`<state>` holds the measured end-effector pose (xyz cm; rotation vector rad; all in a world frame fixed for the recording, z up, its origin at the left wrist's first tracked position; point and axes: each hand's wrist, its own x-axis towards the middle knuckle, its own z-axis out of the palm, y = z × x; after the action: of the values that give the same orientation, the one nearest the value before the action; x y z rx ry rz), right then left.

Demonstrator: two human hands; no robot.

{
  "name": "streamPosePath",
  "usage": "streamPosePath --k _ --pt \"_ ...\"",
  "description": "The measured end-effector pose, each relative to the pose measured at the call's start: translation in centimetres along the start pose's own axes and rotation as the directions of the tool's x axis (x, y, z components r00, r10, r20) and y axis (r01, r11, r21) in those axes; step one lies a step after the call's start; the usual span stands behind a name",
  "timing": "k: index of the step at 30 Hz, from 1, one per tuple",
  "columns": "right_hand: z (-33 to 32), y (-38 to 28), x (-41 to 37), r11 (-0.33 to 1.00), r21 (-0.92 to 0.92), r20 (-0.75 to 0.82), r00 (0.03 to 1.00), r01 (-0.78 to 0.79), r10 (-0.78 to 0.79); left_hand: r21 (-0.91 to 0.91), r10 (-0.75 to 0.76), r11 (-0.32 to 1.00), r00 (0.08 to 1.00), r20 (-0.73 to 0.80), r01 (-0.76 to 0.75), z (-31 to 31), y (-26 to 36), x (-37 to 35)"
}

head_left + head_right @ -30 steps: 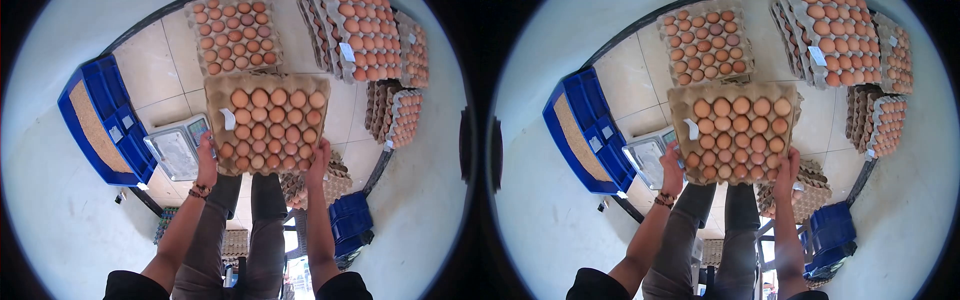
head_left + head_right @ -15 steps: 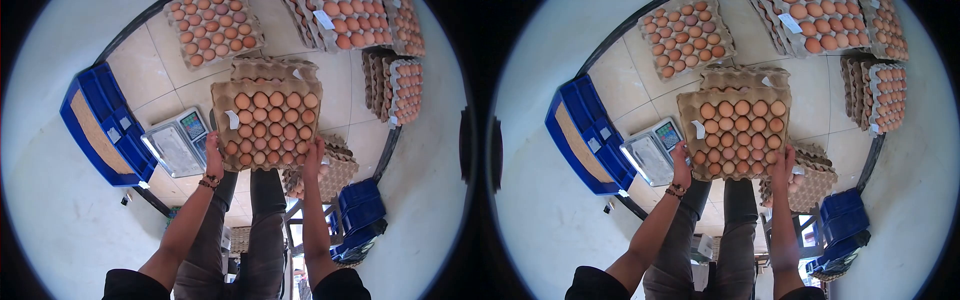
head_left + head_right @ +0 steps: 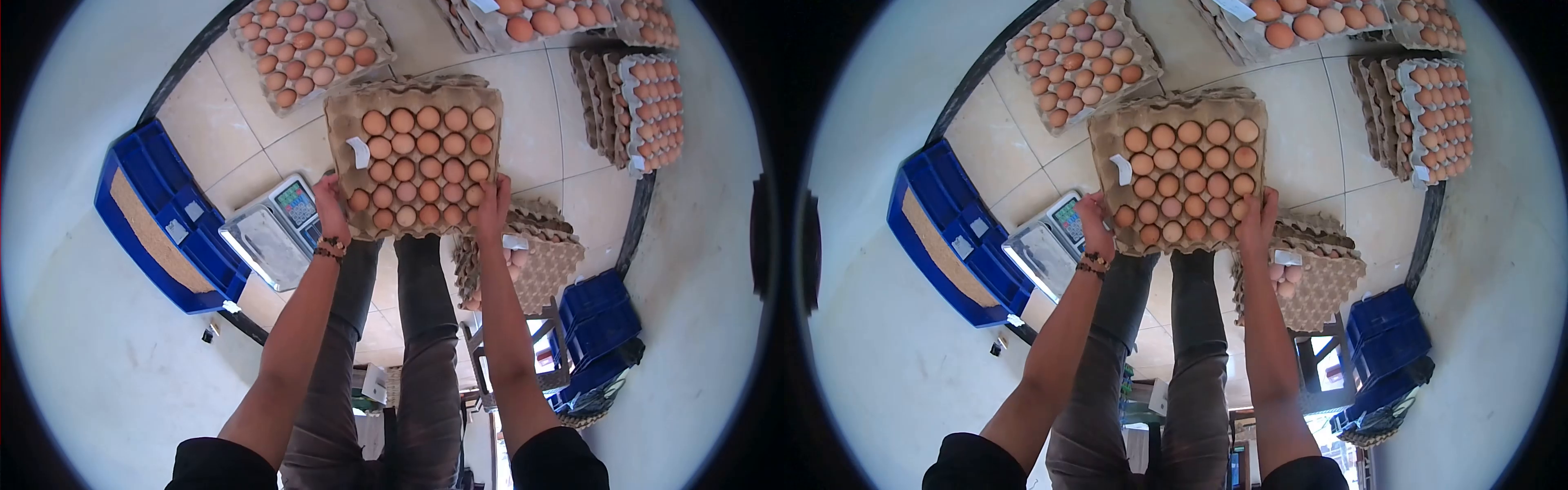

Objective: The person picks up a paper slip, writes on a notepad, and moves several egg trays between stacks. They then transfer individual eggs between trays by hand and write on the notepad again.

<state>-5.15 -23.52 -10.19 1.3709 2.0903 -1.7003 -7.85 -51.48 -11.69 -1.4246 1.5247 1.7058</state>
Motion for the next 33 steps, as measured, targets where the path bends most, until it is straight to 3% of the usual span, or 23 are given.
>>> streamPosePath --k 8,14,17,20,23,26,29,32,33 --pt "0.1 2.0 3.5 0.993 0.115 0.046 0.999 -0.031 0.026 0.005 -0.006 1.000 1.000 0.009 0.006 0.7 -0.9 2.5" --pt "0.1 2.3 3.3 0.998 0.061 0.031 1.000 -0.002 0.000 0.008 -0.030 1.000 0.999 0.042 0.029 0.6 -1.5 3.6" --pt "-0.3 3.2 3.1 0.985 -0.125 -0.086 0.988 0.115 -0.126 -0.003 -0.062 0.998 0.996 -0.071 0.062 1.0 0.5 1.6" --pt "0.4 -0.2 0.9 0.886 -0.392 -0.170 0.927 0.248 -0.334 -0.027 -0.054 0.998 0.984 -0.172 0.050 -0.4 0.6 0.3" --pt "1.8 -2.2 -1.2 0.839 -0.371 -0.069 0.890 0.397 -0.452 -0.011 -0.048 0.999 0.984 -0.171 0.046 -4.1 -2.2 0.0" --pt "4.5 -2.7 -1.8 0.874 -0.248 -0.003 0.902 0.417 -0.432 -0.053 -0.153 0.988 0.955 -0.253 0.144 -6.1 -2.1 0.5" --pt "8.4 -5.0 -1.8 0.891 -0.068 0.098 0.892 0.449 -0.441 -0.110 -0.133 0.989 0.936 -0.325 0.103 -7.8 -1.6 4.1" --pt "13.5 -8.6 0.4 0.805 0.135 0.179 0.785 0.578 -0.593 -0.127 -0.122 0.988 0.949 -0.291 0.088 -9.3 0.3 10.2" --pt "14.8 -10.7 1.1 0.790 0.078 0.214 0.764 0.608 -0.609 -0.090 -0.095 0.993 0.960 -0.264 0.074 -9.2 1.7 12.1"
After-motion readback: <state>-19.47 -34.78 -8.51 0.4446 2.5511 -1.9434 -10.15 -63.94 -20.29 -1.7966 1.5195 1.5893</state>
